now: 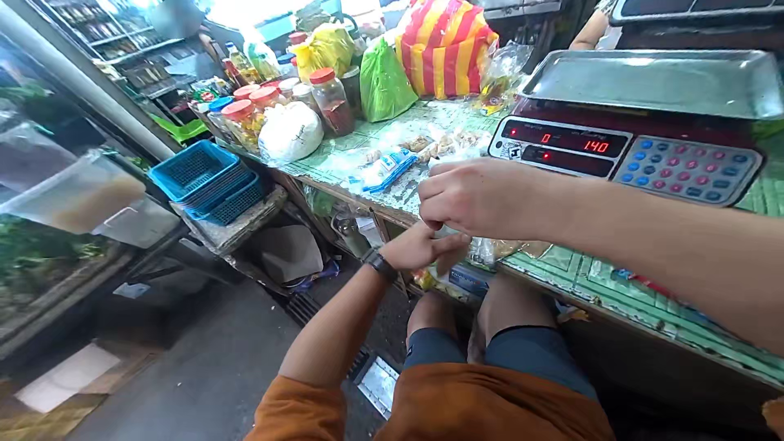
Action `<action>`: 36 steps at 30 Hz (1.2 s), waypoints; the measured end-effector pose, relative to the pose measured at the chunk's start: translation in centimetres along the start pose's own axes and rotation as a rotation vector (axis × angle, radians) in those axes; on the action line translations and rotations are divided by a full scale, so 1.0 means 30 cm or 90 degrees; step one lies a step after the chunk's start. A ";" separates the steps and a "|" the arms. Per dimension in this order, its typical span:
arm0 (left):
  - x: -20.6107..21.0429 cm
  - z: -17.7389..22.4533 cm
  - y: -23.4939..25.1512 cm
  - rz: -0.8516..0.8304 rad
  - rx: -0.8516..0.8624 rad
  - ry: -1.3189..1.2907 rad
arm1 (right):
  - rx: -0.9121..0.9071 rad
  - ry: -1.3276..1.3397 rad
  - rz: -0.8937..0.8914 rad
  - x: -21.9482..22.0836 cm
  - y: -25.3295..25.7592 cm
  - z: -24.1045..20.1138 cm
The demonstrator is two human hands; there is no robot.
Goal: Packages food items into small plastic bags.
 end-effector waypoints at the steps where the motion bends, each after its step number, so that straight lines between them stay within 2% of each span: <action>1: 0.039 0.019 -0.009 -0.004 -0.014 -0.036 | 0.009 -0.009 -0.028 -0.051 0.012 -0.011; 2: 0.079 0.031 -0.015 -0.037 -0.010 -0.084 | 0.069 -0.011 -0.050 -0.114 0.003 -0.006; 3: 0.119 0.042 -0.024 -0.097 0.007 -0.153 | 0.190 0.000 -0.039 -0.188 -0.044 0.012; 4: 0.160 0.051 -0.040 -0.142 0.021 -0.233 | 0.353 0.030 0.008 -0.259 -0.146 0.032; 5: 0.197 0.056 -0.060 -0.168 0.023 -0.302 | 0.431 0.051 0.082 -0.310 -0.318 0.056; 6: 0.228 0.060 -0.078 -0.183 0.014 -0.368 | 0.211 0.037 0.138 -0.331 -0.546 0.110; 7: 0.251 0.068 -0.090 -0.188 0.004 -0.429 | 0.137 0.014 0.228 -0.351 -0.649 0.139; 8: 0.267 0.078 -0.097 -0.189 0.002 -0.473 | 0.098 -0.028 0.268 -0.375 -0.648 0.156; 9: 0.278 0.088 -0.099 -0.189 0.011 -0.501 | 0.083 -0.060 0.301 -0.390 -0.555 0.152; 10: 0.287 0.100 -0.099 -0.190 0.030 -0.517 | 0.133 -0.057 0.269 -0.377 -0.425 0.098; 11: 0.295 0.114 -0.099 -0.196 0.057 -0.521 | 0.238 0.000 0.184 -0.332 -0.299 0.011; 13: 0.312 0.141 -0.105 -0.215 0.107 -0.486 | 0.417 0.147 0.001 -0.210 -0.175 -0.062; 15: 0.329 0.156 -0.121 -0.229 0.121 -0.431 | 0.544 0.345 -0.080 -0.105 -0.189 -0.038; 17: 0.340 0.151 -0.141 -0.251 0.107 -0.394 | 0.585 0.602 -0.061 -0.023 -0.230 -0.036; 19: 0.359 0.131 -0.173 -0.273 0.071 -0.381 | 0.558 0.805 -0.035 0.015 -0.244 -0.069; 21: 0.388 0.108 -0.209 -0.295 0.044 -0.443 | 0.429 0.758 -0.029 -0.062 -0.240 -0.070; 22: 0.398 0.098 -0.227 -0.305 0.040 -0.483 | 0.357 0.679 0.027 -0.127 -0.249 -0.056; 23: 0.402 0.092 -0.245 -0.311 0.037 -0.507 | 0.327 0.591 0.131 -0.194 -0.269 -0.043; 25: 0.398 0.072 -0.271 -0.299 0.018 -0.531 | 0.381 0.375 0.349 -0.281 -0.320 -0.067; 26: 0.391 0.057 -0.284 -0.270 0.002 -0.530 | 0.380 0.283 0.391 -0.262 -0.328 -0.130; 27: 0.379 0.045 -0.299 -0.218 -0.009 -0.503 | 0.327 0.201 0.375 -0.201 -0.311 -0.219; 28: 0.367 0.038 -0.316 -0.155 -0.001 -0.454 | 0.239 0.105 0.307 -0.125 -0.274 -0.313; 30: 0.371 0.031 -0.353 -0.121 0.047 -0.346 | 0.063 -0.060 -0.007 0.063 -0.261 -0.431; 31: 0.388 0.044 -0.350 -0.158 0.020 -0.291 | 0.041 -0.062 -0.050 0.144 -0.284 -0.438; 33: 0.420 0.043 -0.344 -0.273 -0.055 -0.224 | 0.087 0.028 -0.157 0.227 -0.357 -0.400; 34: 0.422 0.038 -0.347 -0.309 -0.067 -0.212 | 0.121 0.107 -0.214 0.227 -0.401 -0.377; 36: 0.393 0.054 -0.362 -0.324 -0.044 -0.233 | 0.186 0.293 -0.233 0.172 -0.490 -0.347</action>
Point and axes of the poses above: each hand's wrist, its own y-axis towards the middle knuckle, its own x-axis out of the palm, z = x × y, the point moved 5 cm from there along y, towards the middle knuckle, and after that the axes turned 5 degrees about -x, right-handed, at the moved point
